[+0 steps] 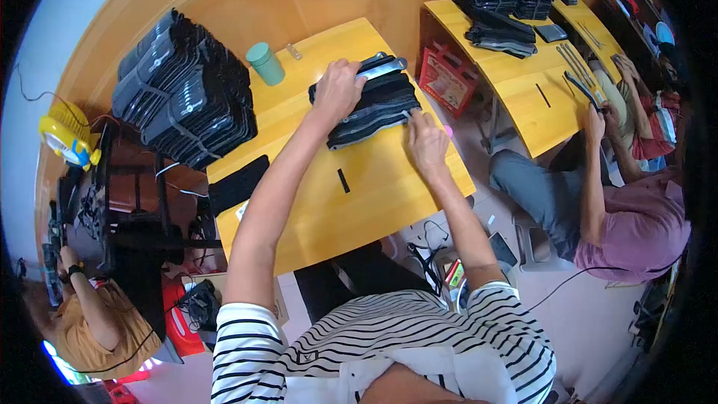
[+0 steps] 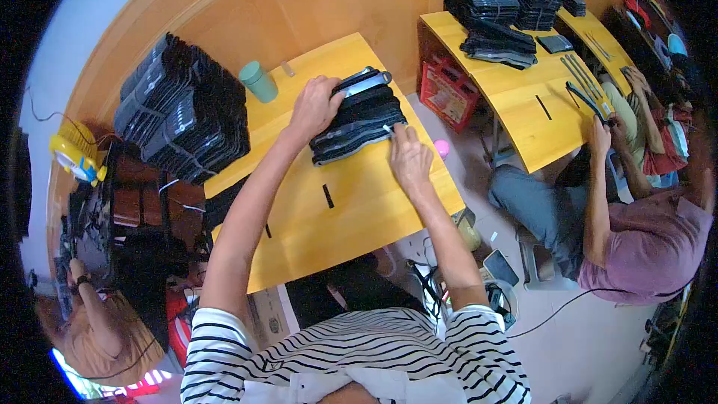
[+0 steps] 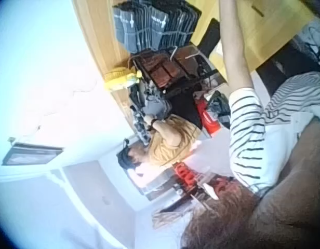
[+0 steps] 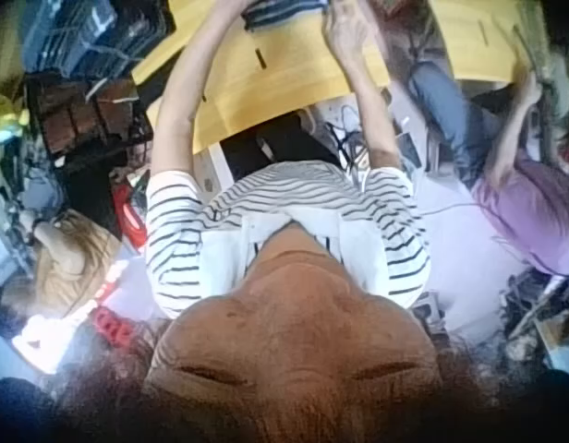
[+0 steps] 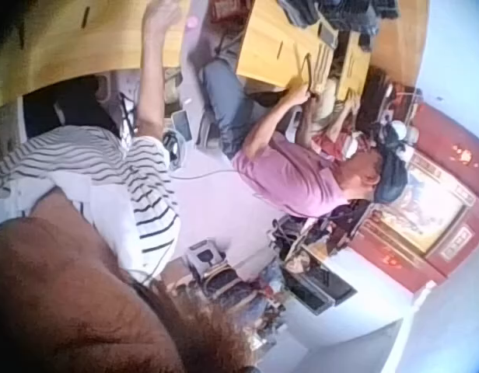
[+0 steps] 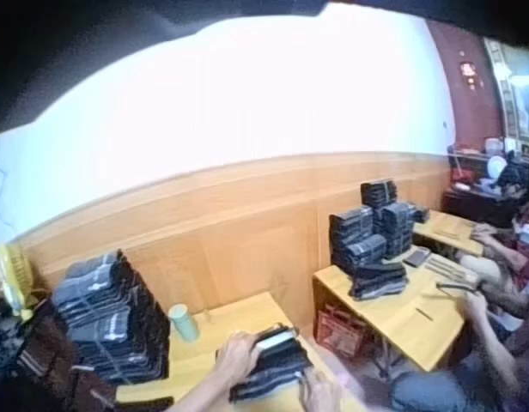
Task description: Assembling and finishing leather straps by attaching hardware components.
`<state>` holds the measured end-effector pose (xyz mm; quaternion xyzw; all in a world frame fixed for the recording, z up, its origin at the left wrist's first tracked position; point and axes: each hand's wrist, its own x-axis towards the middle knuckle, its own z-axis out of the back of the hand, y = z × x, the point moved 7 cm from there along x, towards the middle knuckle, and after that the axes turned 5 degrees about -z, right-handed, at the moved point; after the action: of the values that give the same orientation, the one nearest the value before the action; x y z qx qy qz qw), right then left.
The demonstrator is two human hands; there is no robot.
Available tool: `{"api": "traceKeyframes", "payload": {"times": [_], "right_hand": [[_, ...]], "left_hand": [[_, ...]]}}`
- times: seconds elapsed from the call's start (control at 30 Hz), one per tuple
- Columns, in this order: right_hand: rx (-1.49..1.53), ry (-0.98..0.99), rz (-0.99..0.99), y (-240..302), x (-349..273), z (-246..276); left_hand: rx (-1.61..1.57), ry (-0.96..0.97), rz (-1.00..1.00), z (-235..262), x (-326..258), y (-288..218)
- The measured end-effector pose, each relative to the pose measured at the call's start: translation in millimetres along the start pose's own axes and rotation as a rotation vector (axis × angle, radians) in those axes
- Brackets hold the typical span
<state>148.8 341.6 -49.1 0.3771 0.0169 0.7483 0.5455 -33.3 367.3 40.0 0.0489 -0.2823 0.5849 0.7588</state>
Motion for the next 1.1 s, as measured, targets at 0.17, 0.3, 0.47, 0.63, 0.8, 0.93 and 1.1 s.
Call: {"api": "traceKeyframes", "payload": {"times": [0.17,0.3,0.47,0.63,0.8,0.93,1.1], "right_hand": [[-0.078,0.099,-0.057,-5,-16,-19],[-0.086,0.136,-0.103,-10,-15,-25],[-0.054,0.141,-0.127,-11,-16,-26],[-0.093,0.173,-0.130,-11,-18,-29],[-0.076,0.200,-0.156,-14,-16,-30],[-0.016,0.185,-0.136,-13,-16,-23],[0.183,-0.005,0.017,0,-7,-8]], "left_hand": [[0.013,0.061,0.081,-46,28,3],[0.025,0.055,0.001,-58,39,2],[0.213,0.089,-0.185,-71,43,-10],[0.048,0.065,0.049,-63,51,1],[-0.443,-0.073,0.279,-45,58,45],[-0.576,0.070,0.293,-37,56,56],[-0.630,0.000,0.219,-33,46,55]]}}
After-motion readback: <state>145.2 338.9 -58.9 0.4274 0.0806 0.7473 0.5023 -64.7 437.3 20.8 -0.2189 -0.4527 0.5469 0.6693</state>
